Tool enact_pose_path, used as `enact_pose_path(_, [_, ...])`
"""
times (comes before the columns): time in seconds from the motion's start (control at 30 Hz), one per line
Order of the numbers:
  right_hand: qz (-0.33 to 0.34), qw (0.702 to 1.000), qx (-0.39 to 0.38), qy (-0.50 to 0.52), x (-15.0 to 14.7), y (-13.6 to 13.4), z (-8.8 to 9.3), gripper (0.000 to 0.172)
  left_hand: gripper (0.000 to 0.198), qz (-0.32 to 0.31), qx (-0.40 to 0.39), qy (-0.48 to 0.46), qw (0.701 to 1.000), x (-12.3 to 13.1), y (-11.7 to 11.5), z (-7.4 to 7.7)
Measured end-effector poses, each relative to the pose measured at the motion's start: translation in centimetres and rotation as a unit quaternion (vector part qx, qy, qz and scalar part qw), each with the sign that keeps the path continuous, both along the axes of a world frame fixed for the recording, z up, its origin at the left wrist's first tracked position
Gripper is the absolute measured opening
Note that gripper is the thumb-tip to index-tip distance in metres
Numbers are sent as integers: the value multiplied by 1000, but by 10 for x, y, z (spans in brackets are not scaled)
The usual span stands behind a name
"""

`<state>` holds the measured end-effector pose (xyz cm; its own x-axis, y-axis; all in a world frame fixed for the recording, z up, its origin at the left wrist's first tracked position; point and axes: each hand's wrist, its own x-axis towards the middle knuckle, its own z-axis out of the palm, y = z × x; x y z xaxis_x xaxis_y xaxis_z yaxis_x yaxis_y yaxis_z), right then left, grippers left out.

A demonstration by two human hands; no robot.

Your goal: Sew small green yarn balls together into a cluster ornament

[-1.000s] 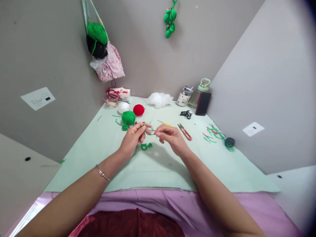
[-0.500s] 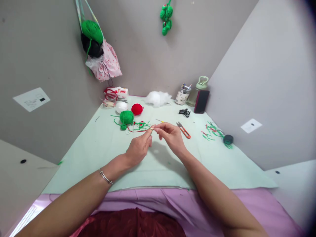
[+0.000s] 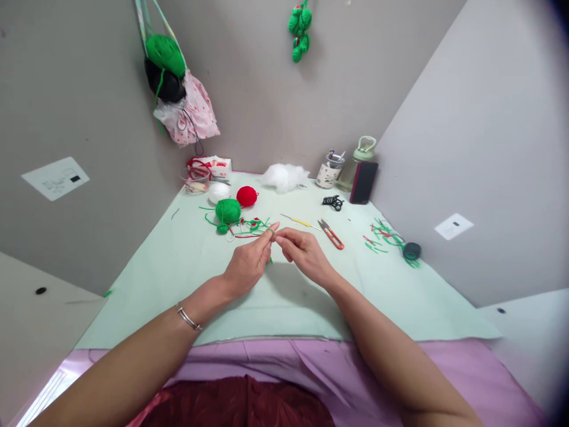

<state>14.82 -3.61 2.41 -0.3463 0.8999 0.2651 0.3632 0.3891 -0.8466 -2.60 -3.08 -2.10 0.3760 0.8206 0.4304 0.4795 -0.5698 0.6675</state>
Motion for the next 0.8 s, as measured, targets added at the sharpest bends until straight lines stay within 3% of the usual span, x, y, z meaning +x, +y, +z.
enact_pose_path(0.4, [-36, 995, 62, -76, 2, 5, -10, 27, 51, -8, -19, 3, 1000, 0, 0, -1])
enact_pose_path(0.67, [-93, 963, 136, -215, -1, 6, -19, 30, 50, 9, -22, 40, 999, -1, 2, -4])
enact_pose_path(0.8, [-104, 950, 127, -267, -3, 9, -23, 32, 49, 14, -25, 67, 997, -2, 5, -3])
